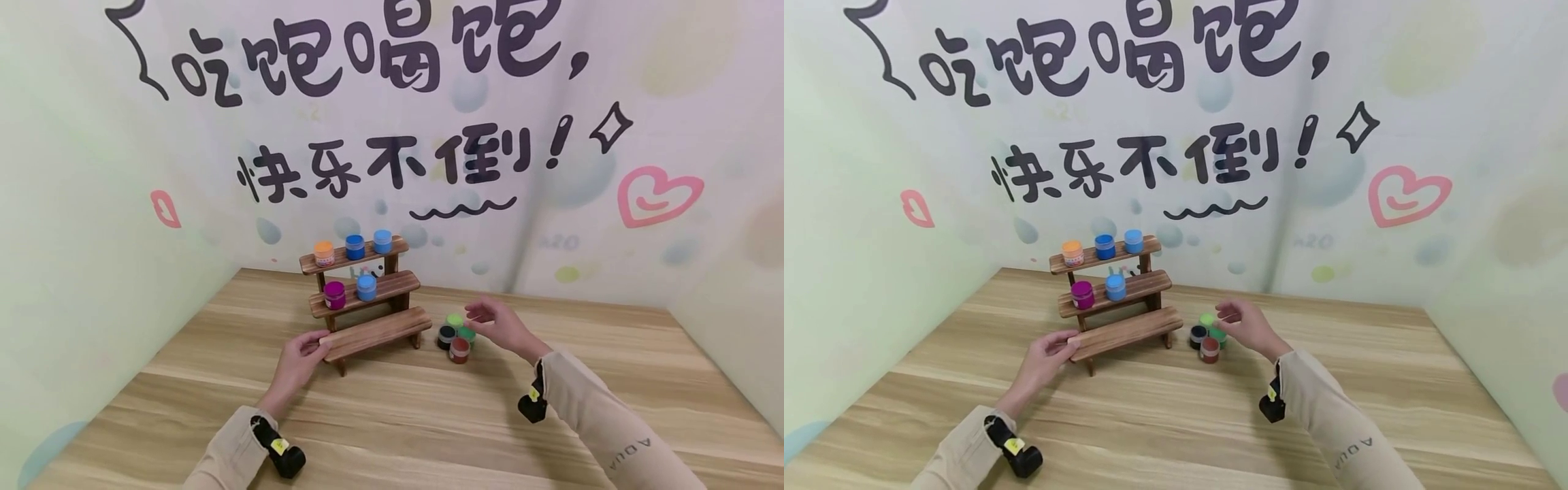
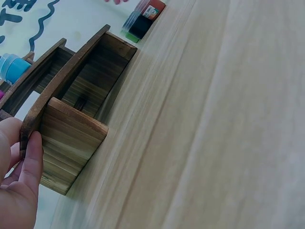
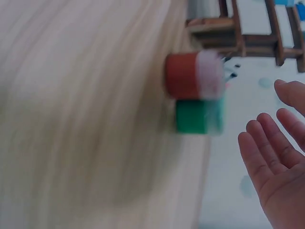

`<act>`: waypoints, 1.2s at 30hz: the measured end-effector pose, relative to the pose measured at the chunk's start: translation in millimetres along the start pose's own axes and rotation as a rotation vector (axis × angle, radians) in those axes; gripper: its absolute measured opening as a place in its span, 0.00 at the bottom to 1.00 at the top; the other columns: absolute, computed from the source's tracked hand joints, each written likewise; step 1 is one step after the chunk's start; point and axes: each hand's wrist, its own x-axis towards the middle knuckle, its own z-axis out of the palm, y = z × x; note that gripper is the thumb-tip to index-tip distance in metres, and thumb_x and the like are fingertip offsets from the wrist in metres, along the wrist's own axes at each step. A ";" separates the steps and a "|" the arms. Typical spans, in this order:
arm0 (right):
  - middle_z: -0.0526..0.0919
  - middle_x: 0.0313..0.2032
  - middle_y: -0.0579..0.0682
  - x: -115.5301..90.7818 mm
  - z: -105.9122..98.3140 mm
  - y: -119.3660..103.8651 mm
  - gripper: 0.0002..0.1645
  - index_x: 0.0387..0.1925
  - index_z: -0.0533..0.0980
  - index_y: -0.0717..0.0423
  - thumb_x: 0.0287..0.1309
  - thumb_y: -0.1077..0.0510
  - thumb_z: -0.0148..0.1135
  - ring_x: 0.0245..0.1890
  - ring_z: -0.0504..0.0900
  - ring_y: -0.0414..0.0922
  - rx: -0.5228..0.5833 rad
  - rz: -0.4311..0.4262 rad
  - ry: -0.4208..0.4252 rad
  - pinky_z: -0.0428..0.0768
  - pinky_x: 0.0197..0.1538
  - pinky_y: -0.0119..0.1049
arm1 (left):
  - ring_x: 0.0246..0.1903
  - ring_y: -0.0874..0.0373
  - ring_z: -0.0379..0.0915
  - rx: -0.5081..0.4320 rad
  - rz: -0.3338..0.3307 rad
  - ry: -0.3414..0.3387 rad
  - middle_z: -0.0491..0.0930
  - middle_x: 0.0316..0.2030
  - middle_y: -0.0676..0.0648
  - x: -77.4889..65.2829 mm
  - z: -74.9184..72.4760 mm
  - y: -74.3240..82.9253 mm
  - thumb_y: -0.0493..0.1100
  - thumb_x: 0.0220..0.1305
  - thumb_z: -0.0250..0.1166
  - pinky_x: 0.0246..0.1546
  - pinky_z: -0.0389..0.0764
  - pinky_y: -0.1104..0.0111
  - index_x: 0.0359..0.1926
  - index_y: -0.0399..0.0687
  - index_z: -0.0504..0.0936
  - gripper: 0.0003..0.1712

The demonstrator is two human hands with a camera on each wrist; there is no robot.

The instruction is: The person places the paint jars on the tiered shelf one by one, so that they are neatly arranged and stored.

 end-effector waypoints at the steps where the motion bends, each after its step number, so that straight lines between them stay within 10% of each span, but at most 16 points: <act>1: 0.77 0.41 0.64 -0.6 -0.1 3.7 0.18 0.44 0.71 0.69 0.52 0.63 0.60 0.39 0.77 0.54 -0.005 0.004 0.000 0.75 0.42 0.42 | 0.40 0.49 0.74 0.002 0.001 0.001 0.74 0.44 0.33 0.3 -0.2 0.1 0.34 0.56 0.60 0.34 0.73 0.76 0.45 0.28 0.76 0.15; 36: 0.76 0.40 0.63 -6.2 10.0 32.7 0.20 0.43 0.69 0.72 0.48 0.66 0.62 0.41 0.76 0.56 0.092 0.110 -0.070 0.76 0.42 0.40 | 0.41 0.47 0.74 0.013 0.011 0.002 0.75 0.44 0.33 1.4 -1.3 -2.4 0.33 0.55 0.60 0.35 0.73 0.76 0.44 0.29 0.76 0.15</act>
